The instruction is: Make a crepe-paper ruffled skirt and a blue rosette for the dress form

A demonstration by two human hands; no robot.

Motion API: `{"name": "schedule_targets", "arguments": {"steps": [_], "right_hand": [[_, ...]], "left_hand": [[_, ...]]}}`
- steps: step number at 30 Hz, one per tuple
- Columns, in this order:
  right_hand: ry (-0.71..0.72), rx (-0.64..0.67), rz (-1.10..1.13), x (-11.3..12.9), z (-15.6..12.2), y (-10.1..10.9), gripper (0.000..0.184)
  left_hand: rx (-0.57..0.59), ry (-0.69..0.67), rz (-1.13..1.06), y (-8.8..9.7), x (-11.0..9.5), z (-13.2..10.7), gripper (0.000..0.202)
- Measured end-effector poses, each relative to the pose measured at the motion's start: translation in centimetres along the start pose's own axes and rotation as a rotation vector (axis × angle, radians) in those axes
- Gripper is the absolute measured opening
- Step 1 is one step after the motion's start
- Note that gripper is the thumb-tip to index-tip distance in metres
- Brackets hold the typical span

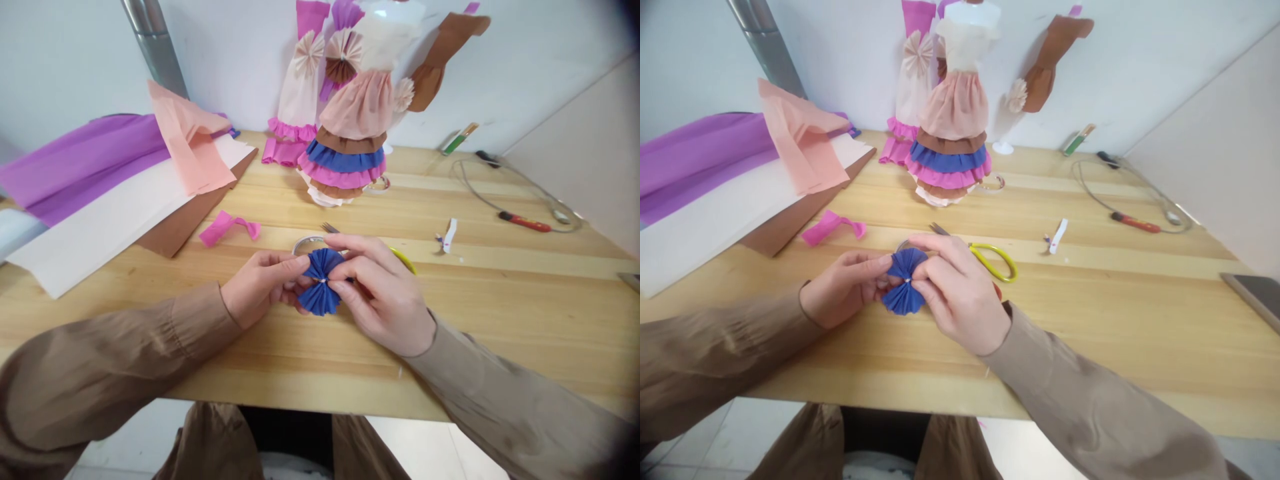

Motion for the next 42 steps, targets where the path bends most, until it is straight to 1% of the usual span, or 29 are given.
{"name": "schedule_targets", "arguments": {"steps": [5,7,8,10,11,12,14,16,17,19,22,24,26,30,36,39,42], "right_hand": [[-0.046,-0.018,-0.01,-0.5,0.0,0.1,0.012],[-0.061,-0.026,0.002,-0.7,0.0,0.1,0.012],[-0.074,-0.028,0.013,-0.8,0.0,0.1,0.012],[-0.109,-0.033,0.039,-1.1,-0.1,0.1,0.012],[-0.126,-0.035,0.053,-1.2,-0.1,0.0,0.012],[-0.138,-0.037,0.064,-1.3,-0.1,0.0,0.012],[-0.145,-0.038,0.073,-1.4,-0.2,-0.1,0.011],[-0.133,-0.034,0.072,-1.3,-0.2,-0.1,0.011],[-0.124,-0.029,0.069,-1.2,-0.2,-0.2,0.011],[-0.103,-0.021,0.061,-1.0,-0.1,-0.2,0.011],[-0.074,-0.01,0.046,-0.6,-0.1,-0.1,0.011],[-0.064,-0.007,0.038,-0.5,-0.1,-0.1,0.011],[-0.058,-0.007,0.033,-0.5,-0.1,-0.1,0.011],[-0.054,-0.007,0.028,-0.5,-0.1,-0.2,0.011],[-0.074,-0.024,0.016,-0.7,-0.1,-0.2,0.011],[-0.076,-0.033,0.018,-0.8,-0.1,-0.1,0.011],[-0.076,-0.037,0.015,-0.8,-0.1,-0.2,0.011]], "left_hand": [[-0.022,-0.042,0.077,0.1,-0.5,0.0,0.046],[-0.049,-0.071,0.159,0.4,-0.9,0.0,0.051],[-0.069,-0.108,0.229,0.4,-1.3,-0.2,0.055],[-0.123,-0.234,0.443,0.4,-2.6,-0.8,0.064],[-0.148,-0.323,0.58,0.0,-3.4,-1.3,0.066],[-0.166,-0.404,0.738,-0.5,-4.1,-1.9,0.064],[-0.17,-0.545,1.029,-1.9,-5.0,-3.0,0.05],[-0.145,-0.617,1.219,-3.0,-5.0,-3.5,0.035],[-0.129,-0.632,1.274,-3.3,-4.8,-3.6,0.03],[-0.107,-0.64,1.323,-3.5,-4.5,-3.5,0.025],[-0.096,-0.654,1.326,-3.3,-4.3,-3.2,0.026],[-0.081,-0.682,1.336,-3.3,-4.3,-3.2,0.027],[-0.067,-0.72,1.369,-3.4,-4.5,-3.2,0.024],[-0.109,-0.782,1.469,-3.4,-4.8,-3.4,0.013],[-0.184,-0.874,1.509,-3.3,-5.0,-3.7,0.006],[-0.188,-0.868,1.512,-3.4,-5.0,-3.6,0.005],[-0.165,-0.855,1.503,-3.4,-5.0,-3.5,0.006]]}}
Point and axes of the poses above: each hand's wrist, its own z-axis towards the middle knuckle, its own y-axis out of the back of the hand, x = y × z, the point moved 7 cm from there along z, towards the middle knuckle, and after that the axes turned 9 degrees about x, right-handed, at the moved point
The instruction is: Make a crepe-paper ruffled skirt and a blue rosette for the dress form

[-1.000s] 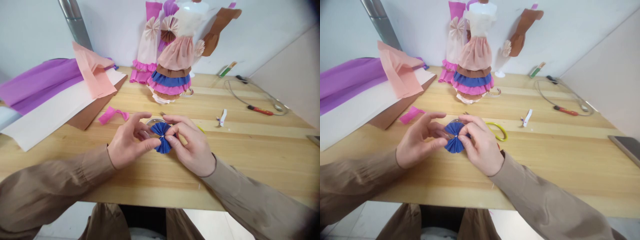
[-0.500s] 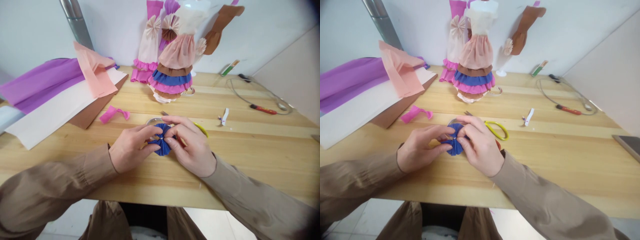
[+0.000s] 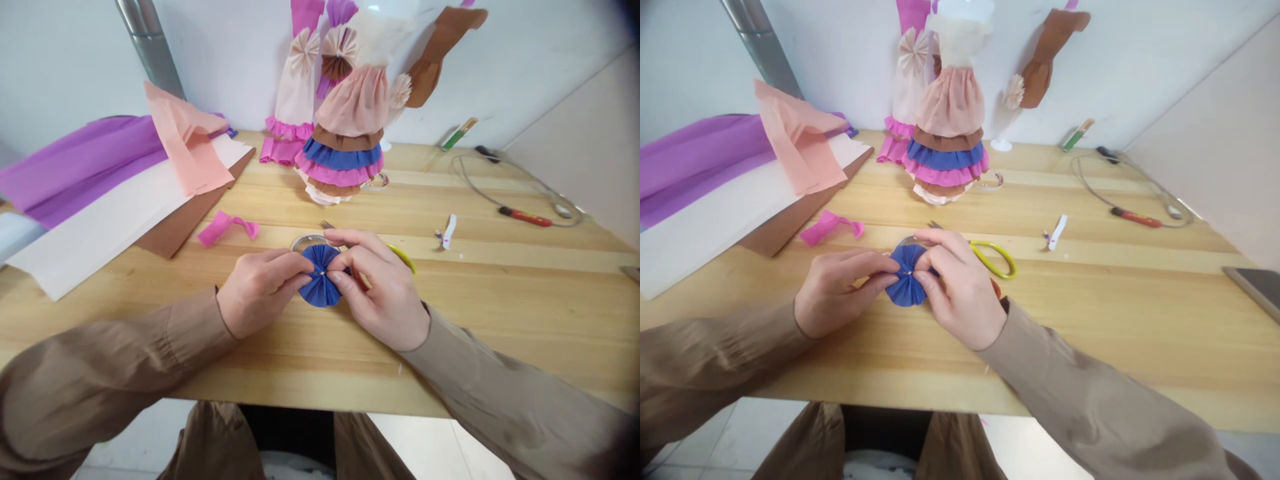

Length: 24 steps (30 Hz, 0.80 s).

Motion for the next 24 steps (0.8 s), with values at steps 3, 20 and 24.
{"name": "schedule_targets", "arguments": {"steps": [3,20,24], "right_hand": [[0.001,-0.003,-0.008,0.0,0.0,0.0,0.011],[-0.005,-0.008,-0.024,0.0,0.0,0.1,0.011],[-0.077,-0.037,0.08,-1.2,-0.1,0.1,0.011]], "left_hand": [[0.021,-0.002,-0.026,-0.1,0.0,0.1,0.009],[-0.015,0.033,0.017,0.8,-0.4,0.2,0.021],[-0.05,0.133,-0.15,1.1,0.5,0.1,0.025]]}}
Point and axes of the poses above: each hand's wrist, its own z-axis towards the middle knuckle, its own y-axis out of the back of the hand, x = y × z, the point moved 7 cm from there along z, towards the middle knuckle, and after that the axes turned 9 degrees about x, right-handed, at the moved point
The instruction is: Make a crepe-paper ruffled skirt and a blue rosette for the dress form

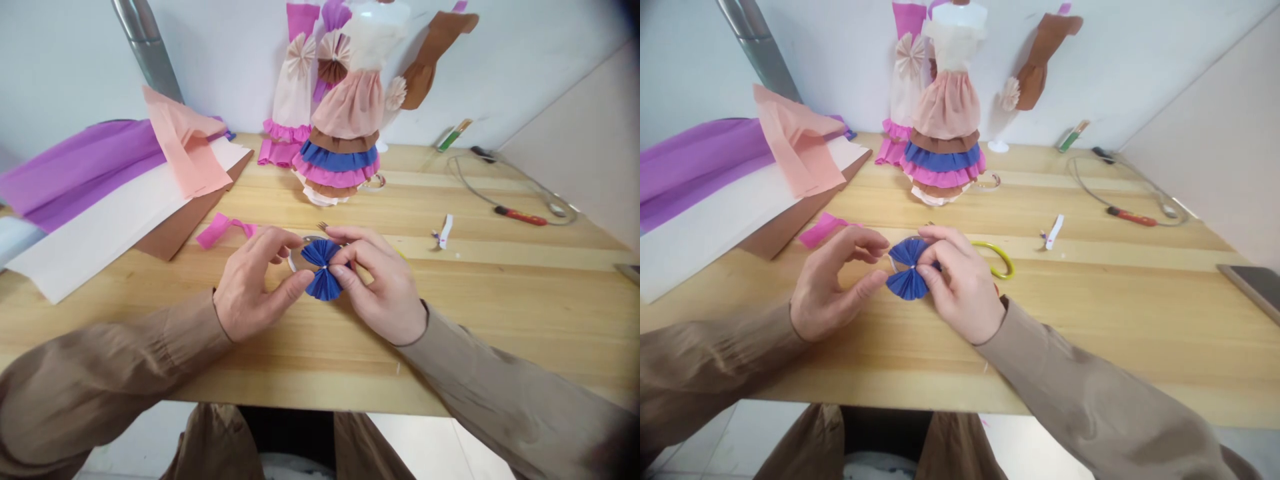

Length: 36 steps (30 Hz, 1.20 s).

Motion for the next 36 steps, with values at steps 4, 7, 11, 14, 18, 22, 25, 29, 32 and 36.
{"name": "schedule_targets", "arguments": {"steps": [4,7,11,14,18,22,25,29,32,36], "right_hand": [[-0.054,-0.018,0.055,-0.8,0.0,0.0,0.011],[-0.03,-0.024,0.02,-0.4,0.0,0.0,0.011],[0.018,-0.017,0.003,0.3,-0.1,-0.1,0.011],[0.037,-0.005,0.025,0.5,0.0,0.0,0.009],[0.015,-0.023,0.046,0.0,0.1,0.8,0.014],[-0.002,-0.095,-0.027,-1.1,0.3,2.1,0.02],[0.016,-0.083,-0.083,-2.0,0.5,2.1,0.021],[0.029,0.011,-0.144,-2.9,0.5,1.1,0.022],[0.049,0.044,-0.181,-3.1,0.4,0.6,0.022],[0.089,0.05,-0.188,-2.6,0.3,0.3,0.019]], "left_hand": [[0.067,0.153,-0.205,-0.6,1.1,-0.1,0.034],[0.075,0.183,-0.176,-0.8,1.0,-0.2,0.042],[0.129,0.161,-0.108,-1.5,0.6,-0.3,0.038],[0.157,0.194,-0.177,-2.0,1.3,-0.1,0.024],[0.221,0.217,-0.252,-1.9,2.4,0.6,0.012],[0.527,0.079,-0.372,-3.0,1.8,0.8,0.007],[0.732,-0.118,-0.4,-3.7,0.5,0.3,0.01],[0.715,-0.156,-0.311,-3.5,0.5,0.3,0.008],[0.562,-0.045,-0.194,-2.3,1.5,1.1,0.023],[0.213,0.077,0.072,0.7,3.2,2.1,0.023]]}}
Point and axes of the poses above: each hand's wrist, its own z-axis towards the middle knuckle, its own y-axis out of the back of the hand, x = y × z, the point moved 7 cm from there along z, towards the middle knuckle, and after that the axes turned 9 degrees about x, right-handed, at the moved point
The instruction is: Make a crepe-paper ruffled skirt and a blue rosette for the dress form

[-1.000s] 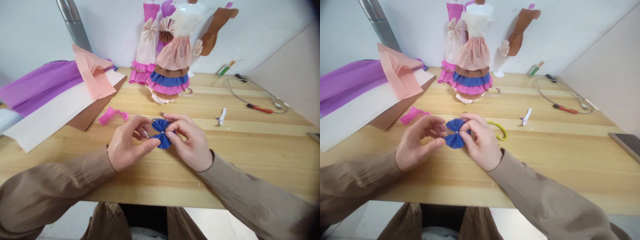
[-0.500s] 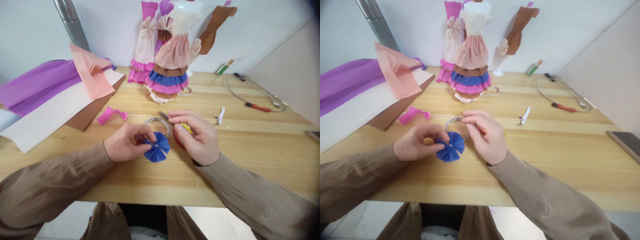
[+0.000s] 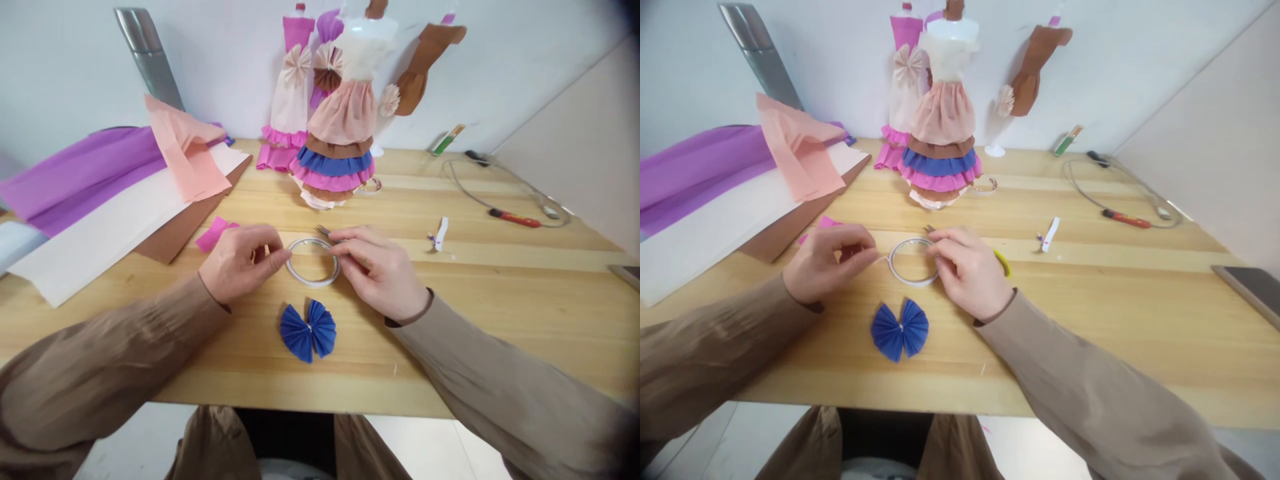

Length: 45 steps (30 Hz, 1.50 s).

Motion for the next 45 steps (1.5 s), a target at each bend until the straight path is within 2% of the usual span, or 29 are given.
{"name": "schedule_targets", "arguments": {"steps": [1,2,5,8,11,13,21,30,33,36,40,43,45], "right_hand": [[0.007,0.0,0.001,0.2,0.0,0.0,0.018],[0.015,0.002,0.002,0.4,0.0,-0.1,0.017],[0.061,0.033,0.016,1.1,0.1,-0.4,0.011],[0.103,0.085,0.02,1.8,0.2,-0.7,0.008],[0.113,0.151,0.004,2.1,0.3,-1.1,0.009],[0.121,0.195,-0.012,2.3,0.2,-1.3,0.01],[0.111,0.286,-0.089,2.5,0.0,-1.8,0.014],[0.112,0.351,-0.121,2.5,-0.2,-2.5,0.018],[0.1,0.329,-0.098,2.3,-0.2,-2.4,0.022],[0.044,0.264,0.014,1.7,0.1,-1.6,0.02],[-0.032,0.237,0.197,0.7,0.4,-0.9,0.017],[-0.073,0.264,0.301,-0.3,0.5,-0.9,0.017],[-0.14,0.287,0.381,-1.2,0.4,-1.2,0.016]], "left_hand": [[-0.047,0.014,0.054,0.4,0.4,0.0,0.016],[-0.046,0.026,0.109,0.3,0.7,0.1,0.011],[0.055,0.076,0.236,-0.7,1.7,0.1,0.014],[0.09,0.107,0.304,-1.4,1.7,-0.1,0.019],[0.064,0.059,0.316,-1.5,0.9,-0.3,0.01],[0.062,0.04,0.304,-1.4,0.8,-0.3,0.014],[0.121,0.147,0.187,-1.1,1.8,0.1,0.018],[0.183,0.119,0.297,-1.5,2.7,0.1,0.025],[0.184,0.105,0.139,-1.3,2.9,0.3,0.021],[0.179,0.134,-0.17,-0.9,3.1,0.5,0.023],[0.31,0.225,-0.613,-1.5,3.0,0.4,0.034],[0.39,0.209,-0.796,-1.7,2.3,0.2,0.041],[0.388,0.227,-0.889,-1.8,2.1,0.1,0.043]]}}
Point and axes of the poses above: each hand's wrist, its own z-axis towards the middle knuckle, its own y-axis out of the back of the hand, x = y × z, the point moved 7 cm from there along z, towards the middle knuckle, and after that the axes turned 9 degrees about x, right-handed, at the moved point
